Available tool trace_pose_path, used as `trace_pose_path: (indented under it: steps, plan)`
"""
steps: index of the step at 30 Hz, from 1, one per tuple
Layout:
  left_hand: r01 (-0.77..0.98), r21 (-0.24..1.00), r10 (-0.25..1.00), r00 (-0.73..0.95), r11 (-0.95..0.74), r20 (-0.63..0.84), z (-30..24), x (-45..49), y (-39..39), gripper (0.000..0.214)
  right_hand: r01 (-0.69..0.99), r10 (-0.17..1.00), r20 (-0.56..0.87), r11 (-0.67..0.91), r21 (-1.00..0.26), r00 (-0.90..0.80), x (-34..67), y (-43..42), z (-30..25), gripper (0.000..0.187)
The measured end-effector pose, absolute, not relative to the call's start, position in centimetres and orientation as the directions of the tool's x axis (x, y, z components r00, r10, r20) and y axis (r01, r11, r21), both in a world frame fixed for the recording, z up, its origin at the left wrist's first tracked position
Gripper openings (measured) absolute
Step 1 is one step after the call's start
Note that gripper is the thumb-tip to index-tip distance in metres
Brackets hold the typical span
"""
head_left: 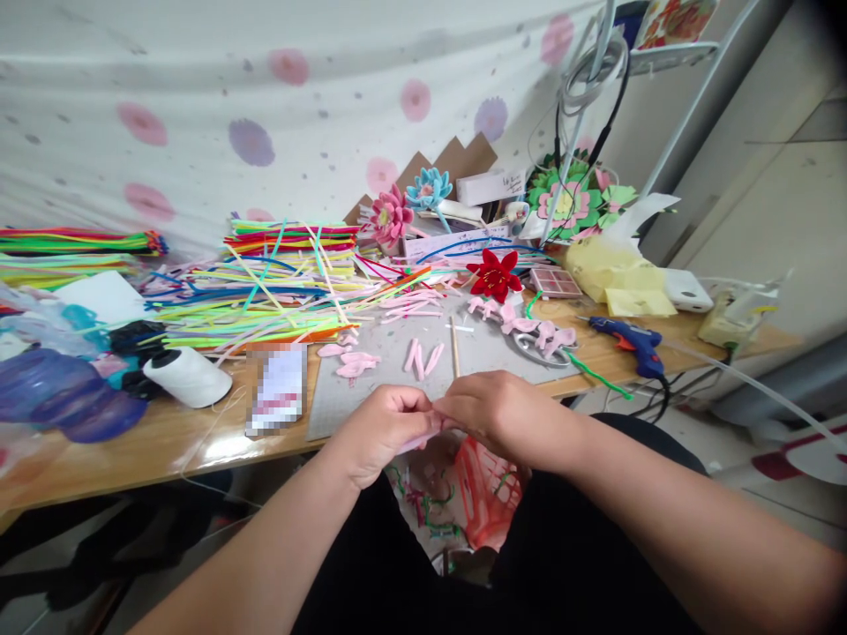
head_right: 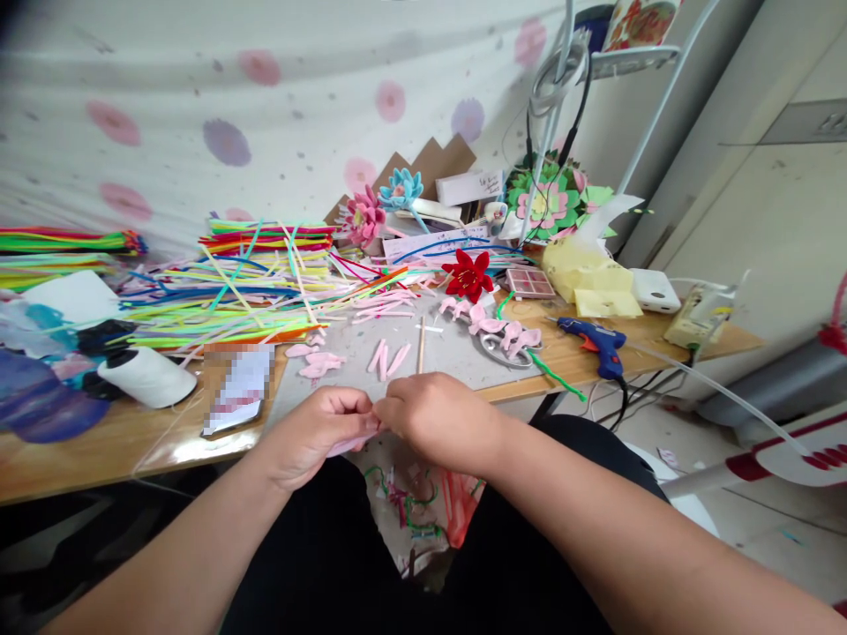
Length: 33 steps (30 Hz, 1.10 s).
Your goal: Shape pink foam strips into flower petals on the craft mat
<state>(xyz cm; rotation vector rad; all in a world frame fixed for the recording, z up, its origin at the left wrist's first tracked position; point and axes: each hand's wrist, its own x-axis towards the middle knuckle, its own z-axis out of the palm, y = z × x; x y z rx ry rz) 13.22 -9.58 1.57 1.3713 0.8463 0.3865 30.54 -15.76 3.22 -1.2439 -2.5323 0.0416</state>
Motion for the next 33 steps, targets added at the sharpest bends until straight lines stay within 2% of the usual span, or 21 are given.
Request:
trace_pose_path:
  steps: [3, 6, 10, 15, 19, 26, 29, 33]
  plan:
    - [0.290, 0.939, 0.690, 0.643, 0.184, -0.333, 1.2, 13.1, -9.3, 0.025, 0.804, 0.781, 0.238, 0.595, 0.000, -0.578, 29.9, -15.7, 2.5, 0.016]
    - [0.343, 0.930, 0.677, 0.654, 0.132, -0.337, 1.2, 12.8, -8.9, 0.025, 0.811, 0.778, 0.247, 0.581, 0.068, -0.578, 29.6, -15.6, 2.1, 0.013]
    - [0.320, 0.946, 0.644, 0.714, 0.048, -0.275, 2.0, 11.5, -8.1, 0.027, 0.838, 0.774, 0.340, 0.540, 0.086, -0.534, 29.9, -15.5, 1.8, 0.015]
    - [0.326, 0.940, 0.718, 0.679, -0.104, -0.156, 3.3, 10.0, -7.6, 0.026, 0.851, 0.723, 0.481, 0.515, 0.102, -0.496, 30.1, -15.6, 1.5, 0.016]
    - [0.354, 0.913, 0.707, 0.698, -0.202, -0.115, 3.6, 10.4, -8.0, 0.019, 0.838, 0.693, 0.510, 0.534, 0.113, -0.510, 29.9, -15.6, 1.4, 0.016]
    - [0.458, 0.800, 0.825, 0.559, -0.389, 0.081, 3.6, 11.3, -9.1, 0.018, 0.853, 0.689, 0.545, 0.513, 0.099, -0.478, 29.4, -15.5, 1.2, 0.020]
    - [0.401, 0.855, 0.864, 0.492, -0.329, 0.102, 3.2, 11.1, -9.2, 0.018, 0.871, 0.697, 0.583, 0.489, 0.040, -0.418, 29.2, -15.5, 1.2, 0.025]
    - [0.137, 0.990, 0.870, 0.492, -0.046, -0.027, 2.5, 11.0, -9.3, 0.027, 0.892, 0.702, 0.638, 0.449, -0.054, -0.315, 29.0, -15.6, 1.3, 0.028]
